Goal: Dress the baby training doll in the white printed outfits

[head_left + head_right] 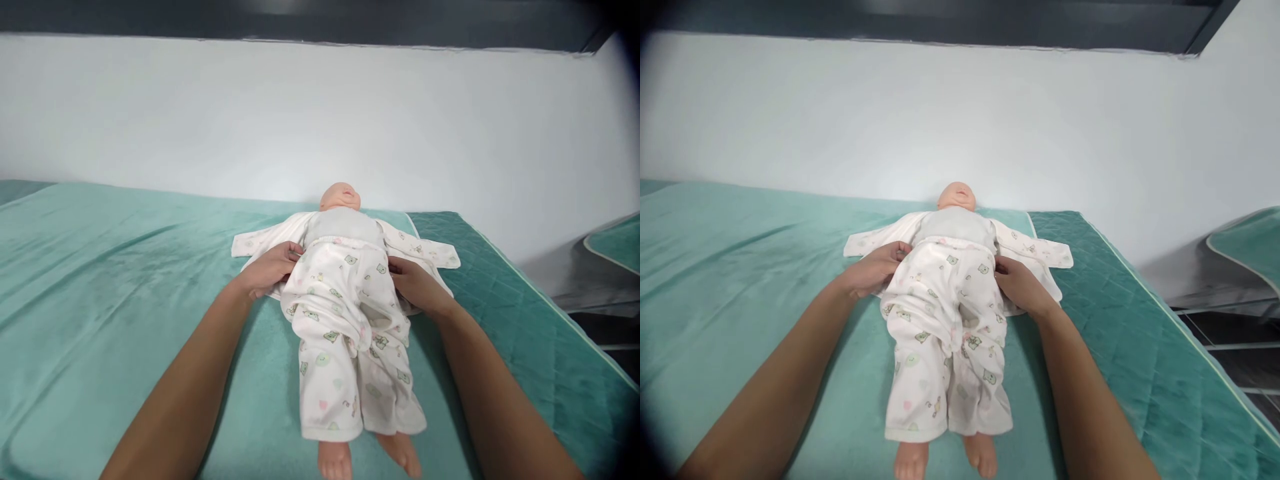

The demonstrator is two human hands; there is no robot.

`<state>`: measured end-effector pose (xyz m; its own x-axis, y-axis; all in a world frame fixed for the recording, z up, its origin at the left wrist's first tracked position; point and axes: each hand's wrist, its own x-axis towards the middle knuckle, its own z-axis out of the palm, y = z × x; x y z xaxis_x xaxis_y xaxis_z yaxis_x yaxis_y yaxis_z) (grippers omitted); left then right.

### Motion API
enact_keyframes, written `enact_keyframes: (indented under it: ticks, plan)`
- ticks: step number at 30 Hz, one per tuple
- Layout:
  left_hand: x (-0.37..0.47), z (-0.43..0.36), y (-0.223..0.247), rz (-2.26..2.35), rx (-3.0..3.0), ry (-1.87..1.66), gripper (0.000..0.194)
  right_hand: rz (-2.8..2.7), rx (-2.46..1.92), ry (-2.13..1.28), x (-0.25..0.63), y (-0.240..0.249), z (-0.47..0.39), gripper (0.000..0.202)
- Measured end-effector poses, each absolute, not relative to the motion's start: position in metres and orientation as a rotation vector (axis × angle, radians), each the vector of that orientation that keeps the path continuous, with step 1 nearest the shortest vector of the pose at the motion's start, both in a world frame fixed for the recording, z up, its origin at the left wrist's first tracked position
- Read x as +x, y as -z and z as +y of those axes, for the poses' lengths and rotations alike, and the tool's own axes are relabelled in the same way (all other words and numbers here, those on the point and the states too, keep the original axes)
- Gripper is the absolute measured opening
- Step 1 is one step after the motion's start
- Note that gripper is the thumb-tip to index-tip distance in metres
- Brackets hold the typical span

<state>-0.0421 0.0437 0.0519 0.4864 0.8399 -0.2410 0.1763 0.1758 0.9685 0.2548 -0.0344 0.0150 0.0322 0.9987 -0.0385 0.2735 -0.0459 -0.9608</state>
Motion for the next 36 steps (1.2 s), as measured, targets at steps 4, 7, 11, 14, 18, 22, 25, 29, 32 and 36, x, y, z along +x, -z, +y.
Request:
enact_keyframes:
  ticks: [4,7,11,14,18,22,25,29,32,36]
  plan:
    - [-0.035,0.042,-0.054,1.139,1.446,-0.555,0.031,-1.380,-1.537,-1.008,0.257,-0.013,-0.033,0.026]
    - [-0.030,0.042,-0.052,1.231,1.639,-0.571,0.018,-1.411,-1.611,-0.910,0.258,-0.012,-0.030,0.023]
    - [-0.030,0.041,-0.051,1.190,1.739,-0.554,0.020,-1.428,-1.685,-0.835,0.257,-0.014,-0.027,0.016]
    - [-0.031,0.039,-0.055,1.099,1.699,-0.505,0.027,-1.435,-1.674,-0.813,0.256,-0.018,-0.028,0.012]
    - [-0.028,0.034,-0.055,0.977,1.539,-0.541,0.045,-1.510,-1.574,-0.831,0.255,-0.024,-0.031,0.017]
    - [-0.025,0.034,-0.049,0.929,1.425,-0.606,0.052,-1.537,-1.532,-0.826,0.253,-0.030,-0.033,0.023]
    - [-0.023,0.034,-0.047,0.883,1.354,-0.667,0.052,-1.481,-1.461,-0.898,0.251,-0.032,-0.034,0.024]
    - [-0.018,0.032,-0.048,0.820,1.265,-0.744,0.050,-1.321,-1.360,-1.058,0.244,-0.031,-0.035,0.031]
    - [-0.016,0.031,-0.049,0.804,1.237,-0.756,0.048,-1.241,-1.282,-1.083,0.240,-0.027,-0.035,0.033]
    - [-0.016,0.031,-0.048,0.819,1.231,-0.771,0.047,-1.162,-1.297,-1.077,0.240,-0.023,-0.033,0.035]
